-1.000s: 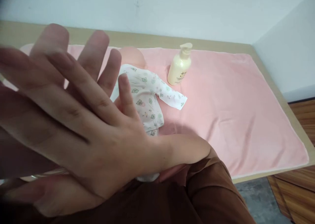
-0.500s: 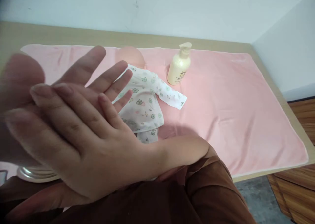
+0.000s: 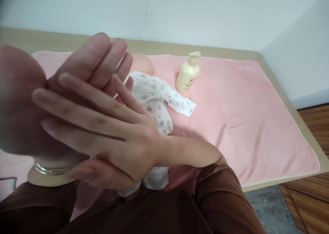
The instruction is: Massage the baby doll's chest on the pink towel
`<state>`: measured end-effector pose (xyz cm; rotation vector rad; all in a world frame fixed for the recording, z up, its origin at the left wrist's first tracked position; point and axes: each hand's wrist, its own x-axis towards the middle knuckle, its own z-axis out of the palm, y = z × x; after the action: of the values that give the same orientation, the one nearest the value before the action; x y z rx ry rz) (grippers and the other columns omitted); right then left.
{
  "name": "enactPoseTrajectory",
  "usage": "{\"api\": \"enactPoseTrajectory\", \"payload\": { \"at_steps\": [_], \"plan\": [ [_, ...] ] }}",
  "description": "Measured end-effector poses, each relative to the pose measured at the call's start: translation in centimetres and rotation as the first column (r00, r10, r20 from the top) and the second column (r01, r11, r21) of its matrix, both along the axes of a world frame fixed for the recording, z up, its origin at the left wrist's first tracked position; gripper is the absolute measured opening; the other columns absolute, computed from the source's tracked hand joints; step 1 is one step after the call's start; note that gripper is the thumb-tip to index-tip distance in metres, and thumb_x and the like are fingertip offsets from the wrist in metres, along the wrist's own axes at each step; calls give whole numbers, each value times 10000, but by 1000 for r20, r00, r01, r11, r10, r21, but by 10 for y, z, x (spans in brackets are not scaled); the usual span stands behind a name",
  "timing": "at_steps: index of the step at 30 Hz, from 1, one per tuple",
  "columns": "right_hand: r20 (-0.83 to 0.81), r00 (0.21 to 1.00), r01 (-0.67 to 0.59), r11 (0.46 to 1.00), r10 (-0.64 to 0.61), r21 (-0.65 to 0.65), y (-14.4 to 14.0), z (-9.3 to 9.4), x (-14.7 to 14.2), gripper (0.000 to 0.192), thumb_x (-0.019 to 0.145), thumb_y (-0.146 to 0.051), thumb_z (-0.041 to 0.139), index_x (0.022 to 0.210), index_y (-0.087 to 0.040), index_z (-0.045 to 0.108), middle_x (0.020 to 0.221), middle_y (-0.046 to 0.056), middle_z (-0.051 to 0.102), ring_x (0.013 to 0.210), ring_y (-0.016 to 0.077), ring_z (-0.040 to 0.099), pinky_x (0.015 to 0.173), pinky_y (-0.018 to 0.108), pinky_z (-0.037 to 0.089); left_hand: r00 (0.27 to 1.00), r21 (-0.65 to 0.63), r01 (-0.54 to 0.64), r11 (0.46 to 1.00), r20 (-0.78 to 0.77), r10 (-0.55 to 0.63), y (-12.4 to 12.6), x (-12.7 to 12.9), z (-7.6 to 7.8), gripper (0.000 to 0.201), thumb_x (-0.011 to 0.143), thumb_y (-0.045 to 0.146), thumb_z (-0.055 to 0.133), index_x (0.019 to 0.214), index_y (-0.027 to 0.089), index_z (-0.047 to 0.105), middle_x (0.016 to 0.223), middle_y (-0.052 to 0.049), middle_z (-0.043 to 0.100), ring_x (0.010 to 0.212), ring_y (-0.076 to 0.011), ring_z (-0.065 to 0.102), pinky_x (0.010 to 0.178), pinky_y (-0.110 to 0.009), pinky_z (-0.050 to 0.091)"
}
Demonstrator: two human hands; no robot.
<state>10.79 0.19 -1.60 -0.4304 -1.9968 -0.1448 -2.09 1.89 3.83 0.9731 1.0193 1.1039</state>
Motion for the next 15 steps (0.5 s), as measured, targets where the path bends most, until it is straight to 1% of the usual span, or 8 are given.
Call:
{"api": "enactPoseTrajectory", "payload": {
  "at_steps": [2,3,5,7,8,10,12,15],
  "plan": [
    [95,995,46,995,-37,-89,-3,6,8,569,1077,-346,182,1322,-79,620,1413,118,691,1467,248,540,1327,519,356,990,-1,26,1000,136,-25,10,1,-1,826,1120,368,-115,1298,193,672,1318,48,740,1438,-125,547,1203,-321,481],
    [56,994,97,991,-92,-94,-2,9,13,555,1077,-343,192,1318,-88,622,1416,122,691,1459,223,551,1327,501,364,978,18,20,1000,207,-23,16,2,-7,741,1136,333,-47,1302,139,649,1324,16,742,1407,-117,581,1213,-295,470],
    [24,979,203,969,-202,-142,6,11,22,503,1071,-318,226,1335,-134,613,1442,117,674,1477,180,532,1334,473,362,955,106,-24,994,296,-9,29,2,-30,547,1134,254,127,1329,65,602,1367,-37,723,1399,-133,591,1256,-310,435],
    [6,972,233,953,-236,-193,20,5,26,490,1058,-283,241,1398,-157,570,1507,118,621,1504,164,496,1336,465,356,959,154,-93,984,281,47,45,0,-60,457,1094,236,259,1342,107,620,1493,-37,635,1461,-183,537,1322,-370,365],
    [6,974,222,947,-227,-232,29,-2,26,503,1052,-268,241,1453,-160,525,1566,116,564,1529,170,462,1334,471,354,964,161,-167,973,233,126,54,-1,-75,441,1066,236,303,1330,136,642,1511,-27,619,1496,-193,496,1339,-379,343],
    [3,986,162,950,-167,-267,47,-23,23,562,1041,-260,214,1566,-170,394,1678,99,415,1579,200,381,1307,496,389,965,276,-260,925,32,262,71,-6,-104,396,1051,287,425,1379,191,625,1555,30,573,1541,-201,427,1365,-391,293],
    [45,990,143,944,-136,-296,62,-47,17,597,1029,-238,192,1612,-206,315,1721,67,336,1584,204,371,1281,488,420,945,344,-210,915,-170,281,84,-12,-128,453,1066,355,408,1473,217,550,1610,101,497,1604,-203,299,1396,-390,189],
    [311,933,315,829,-182,-462,70,-73,7,624,999,-125,204,1589,-219,384,1706,37,367,1580,182,376,1310,449,354,919,448,-165,879,-253,301,96,-18,-158,582,1046,484,459,1563,218,443,1691,31,383,1635,-261,215,1377,-431,234]
  ]
}}
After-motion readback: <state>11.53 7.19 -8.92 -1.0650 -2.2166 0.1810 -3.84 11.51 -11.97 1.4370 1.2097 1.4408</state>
